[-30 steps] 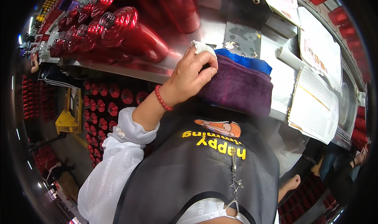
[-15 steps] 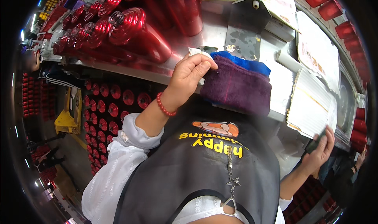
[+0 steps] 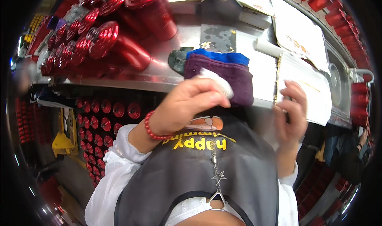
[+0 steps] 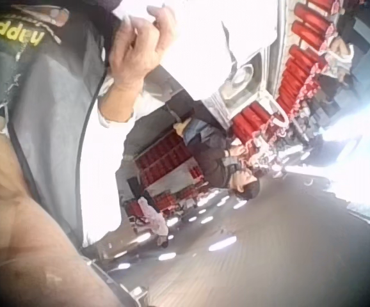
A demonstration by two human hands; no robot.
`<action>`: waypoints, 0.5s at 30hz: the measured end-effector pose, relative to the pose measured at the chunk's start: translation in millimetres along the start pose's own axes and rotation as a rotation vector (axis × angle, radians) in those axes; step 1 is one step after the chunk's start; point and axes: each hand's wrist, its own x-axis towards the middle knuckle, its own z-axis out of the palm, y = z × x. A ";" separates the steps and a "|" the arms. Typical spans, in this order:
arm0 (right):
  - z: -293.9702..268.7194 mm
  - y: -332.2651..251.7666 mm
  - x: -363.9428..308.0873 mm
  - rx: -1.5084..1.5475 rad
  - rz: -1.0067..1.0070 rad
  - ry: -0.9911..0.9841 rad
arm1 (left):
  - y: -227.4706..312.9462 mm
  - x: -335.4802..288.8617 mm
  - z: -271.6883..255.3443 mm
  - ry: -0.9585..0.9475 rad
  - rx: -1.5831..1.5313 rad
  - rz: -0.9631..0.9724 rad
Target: The person applies a sticker label to a red cylindrical bottle, smooths it with a green card, and uses a wooden stick to press the edges. The person repeats this process on multiple bottles, handling them one at a time.
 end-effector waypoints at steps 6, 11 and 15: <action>-134.4 36.0 -124.9 -0.848 0.453 0.188 | 4.7 19.7 -33.2 0.147 1.197 0.549; -111.9 32.4 -116.6 -0.504 0.513 0.136 | -11.6 30.3 -9.0 -0.045 1.606 0.546; -34.4 29.1 -52.6 -0.200 0.434 -0.030 | -7.6 41.6 -5.7 -0.114 1.633 0.493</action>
